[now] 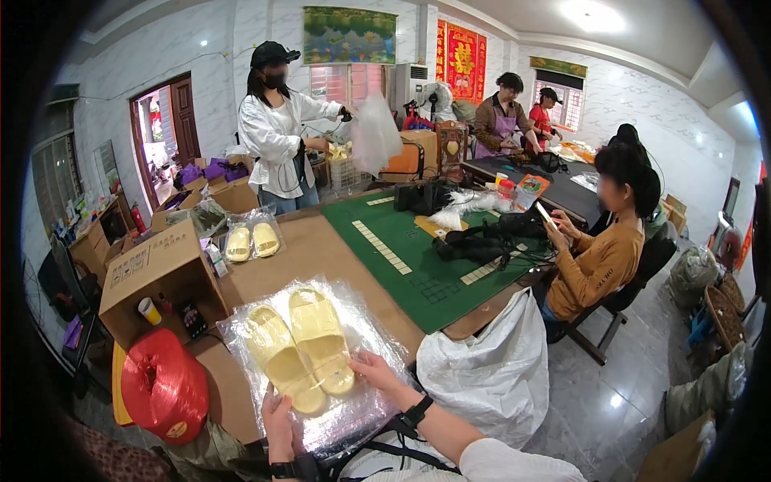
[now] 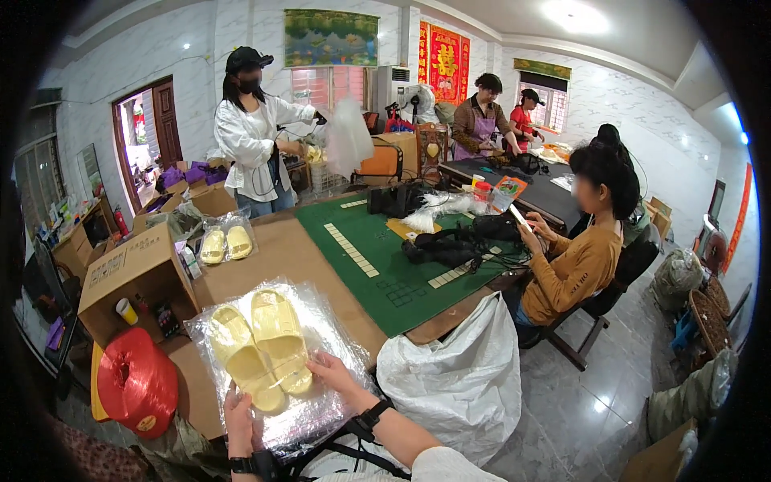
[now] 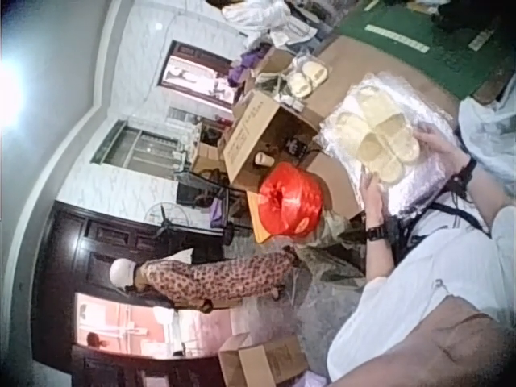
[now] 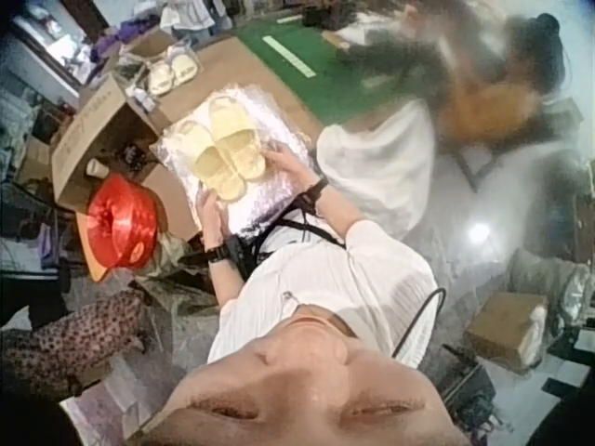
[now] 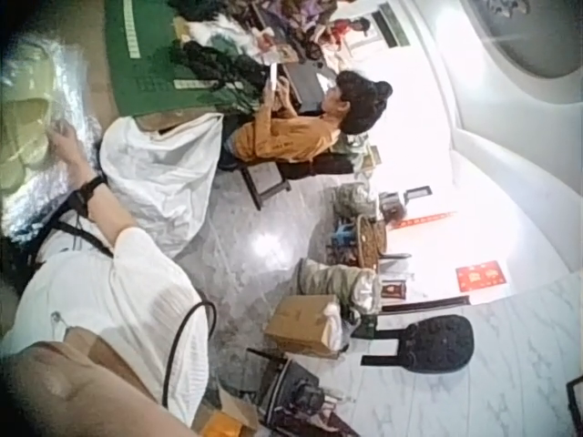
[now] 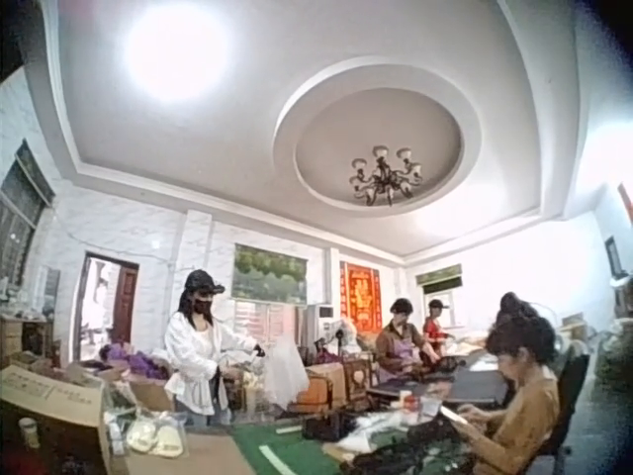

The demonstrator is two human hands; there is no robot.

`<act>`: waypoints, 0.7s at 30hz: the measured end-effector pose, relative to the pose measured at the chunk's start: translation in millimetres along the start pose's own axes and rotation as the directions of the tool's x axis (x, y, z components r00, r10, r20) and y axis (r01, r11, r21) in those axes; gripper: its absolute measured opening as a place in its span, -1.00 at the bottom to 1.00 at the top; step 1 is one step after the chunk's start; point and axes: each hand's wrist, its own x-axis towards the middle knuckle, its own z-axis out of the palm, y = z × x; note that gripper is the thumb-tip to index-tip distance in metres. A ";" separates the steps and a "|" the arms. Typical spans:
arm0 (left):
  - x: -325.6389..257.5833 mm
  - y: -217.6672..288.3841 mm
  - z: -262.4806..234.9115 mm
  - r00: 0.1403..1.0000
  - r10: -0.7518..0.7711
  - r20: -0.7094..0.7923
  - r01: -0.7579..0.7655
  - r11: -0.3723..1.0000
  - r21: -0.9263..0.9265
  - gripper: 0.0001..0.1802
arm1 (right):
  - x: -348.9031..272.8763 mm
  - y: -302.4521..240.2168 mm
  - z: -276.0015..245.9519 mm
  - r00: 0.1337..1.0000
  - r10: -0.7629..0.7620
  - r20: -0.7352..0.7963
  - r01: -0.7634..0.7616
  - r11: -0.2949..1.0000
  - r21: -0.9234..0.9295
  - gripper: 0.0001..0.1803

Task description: The recorder is packing pairs of yellow sandals into bubble wrap and plastic bags at a manufacturing station.

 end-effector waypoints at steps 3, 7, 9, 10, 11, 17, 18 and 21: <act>-1.4 0.7 1.7 1.000 -0.018 -0.012 0.018 0.999 -0.027 -0.29 | -1.3 -7.4 -3.9 0.998 0.053 -0.024 -0.055 0.996 -0.067 -0.62; 2.1 -1.0 -2.6 0.993 -0.088 -0.077 0.095 0.990 0.100 -0.27 | 2.4 -4.9 -17.1 0.985 0.174 0.021 -0.165 0.963 -0.215 -0.58; -0.6 -2.3 -1.2 0.999 -0.043 -0.023 0.044 0.997 0.056 -0.32 | -2.9 -1.7 -17.2 0.992 0.116 0.045 -0.107 0.980 -0.170 -0.57; -2.9 -1.9 2.5 1.000 0.006 0.029 -0.006 1.000 0.006 -0.38 | -4.9 -1.1 -19.0 0.996 0.056 0.067 -0.047 0.991 -0.127 -0.56; -4.4 -1.0 6.9 0.999 0.003 0.032 -0.003 1.000 0.004 -0.38 | -5.4 -0.8 -20.7 0.997 0.055 0.063 -0.047 0.991 -0.127 -0.56; 6.0 -2.4 7.4 1.000 0.020 -0.008 -0.020 1.000 0.012 -0.43 | 2.0 -5.5 -19.4 0.998 0.036 0.046 -0.034 0.998 -0.052 -0.58; 7.9 0.7 2.1 0.998 -0.041 -0.038 0.044 0.996 0.078 -0.41 | 8.7 -0.5 -20.7 0.995 0.087 0.042 -0.082 0.989 -0.121 -0.56; 1.6 4.0 -11.7 0.990 -0.066 -0.128 0.095 0.965 0.243 -0.56 | 15.3 21.3 -16.0 0.993 0.113 -0.037 -0.118 0.979 -0.168 -0.56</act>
